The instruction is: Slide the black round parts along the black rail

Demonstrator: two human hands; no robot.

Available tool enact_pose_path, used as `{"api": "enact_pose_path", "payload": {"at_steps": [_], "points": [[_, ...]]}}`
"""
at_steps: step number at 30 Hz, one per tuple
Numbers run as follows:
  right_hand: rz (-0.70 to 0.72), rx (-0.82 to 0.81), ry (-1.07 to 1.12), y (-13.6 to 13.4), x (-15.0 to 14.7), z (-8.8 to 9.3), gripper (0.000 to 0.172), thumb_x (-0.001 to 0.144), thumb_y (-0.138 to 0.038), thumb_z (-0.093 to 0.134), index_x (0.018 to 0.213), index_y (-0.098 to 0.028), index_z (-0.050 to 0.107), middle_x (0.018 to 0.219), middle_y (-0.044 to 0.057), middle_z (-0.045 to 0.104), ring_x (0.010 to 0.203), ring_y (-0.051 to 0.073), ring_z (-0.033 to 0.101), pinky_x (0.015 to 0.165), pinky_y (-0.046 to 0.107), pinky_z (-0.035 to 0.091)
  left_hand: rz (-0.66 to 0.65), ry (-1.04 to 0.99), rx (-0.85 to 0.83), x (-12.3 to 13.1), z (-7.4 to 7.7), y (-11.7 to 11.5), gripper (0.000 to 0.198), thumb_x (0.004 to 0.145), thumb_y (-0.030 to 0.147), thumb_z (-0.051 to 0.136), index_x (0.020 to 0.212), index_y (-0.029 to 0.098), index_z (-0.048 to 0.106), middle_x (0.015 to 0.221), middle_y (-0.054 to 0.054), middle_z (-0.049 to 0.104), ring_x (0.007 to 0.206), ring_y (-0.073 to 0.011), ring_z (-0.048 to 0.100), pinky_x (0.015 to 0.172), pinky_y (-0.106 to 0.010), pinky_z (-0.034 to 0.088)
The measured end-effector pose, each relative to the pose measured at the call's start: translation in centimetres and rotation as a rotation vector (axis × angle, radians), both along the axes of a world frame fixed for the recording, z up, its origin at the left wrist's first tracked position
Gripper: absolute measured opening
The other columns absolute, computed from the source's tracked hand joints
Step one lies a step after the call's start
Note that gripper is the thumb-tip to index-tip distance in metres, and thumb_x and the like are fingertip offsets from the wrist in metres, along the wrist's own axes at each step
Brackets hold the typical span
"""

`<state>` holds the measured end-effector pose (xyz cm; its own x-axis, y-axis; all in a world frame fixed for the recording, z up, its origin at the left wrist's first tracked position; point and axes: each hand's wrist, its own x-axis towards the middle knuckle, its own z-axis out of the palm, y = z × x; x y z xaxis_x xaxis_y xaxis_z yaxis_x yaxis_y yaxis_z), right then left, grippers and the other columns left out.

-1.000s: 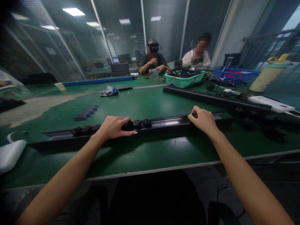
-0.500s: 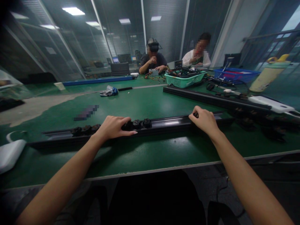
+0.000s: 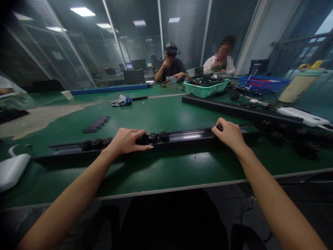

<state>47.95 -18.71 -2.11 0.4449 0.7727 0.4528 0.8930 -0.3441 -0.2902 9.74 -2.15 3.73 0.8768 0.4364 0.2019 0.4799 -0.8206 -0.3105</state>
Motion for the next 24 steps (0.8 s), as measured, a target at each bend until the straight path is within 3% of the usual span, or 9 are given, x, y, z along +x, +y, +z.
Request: {"api": "enact_pose_path", "payload": {"at_steps": [24], "points": [[-0.021, -0.027, -0.067, -0.06, 0.09, -0.03, 0.017, 0.081, -0.041, 0.047, 0.08, -0.024, 0.05, 0.074, 0.005, 0.06, 0.07, 0.022, 0.053, 0.066, 0.033, 0.034, 0.003, -0.005, 0.014, 0.03, 0.06, -0.09, 0.073, 0.078, 0.084, 0.029, 0.095, 0.021, 0.062, 0.08, -0.008, 0.07, 0.067, -0.0215, 0.063, 0.054, -0.029, 0.019]]}}
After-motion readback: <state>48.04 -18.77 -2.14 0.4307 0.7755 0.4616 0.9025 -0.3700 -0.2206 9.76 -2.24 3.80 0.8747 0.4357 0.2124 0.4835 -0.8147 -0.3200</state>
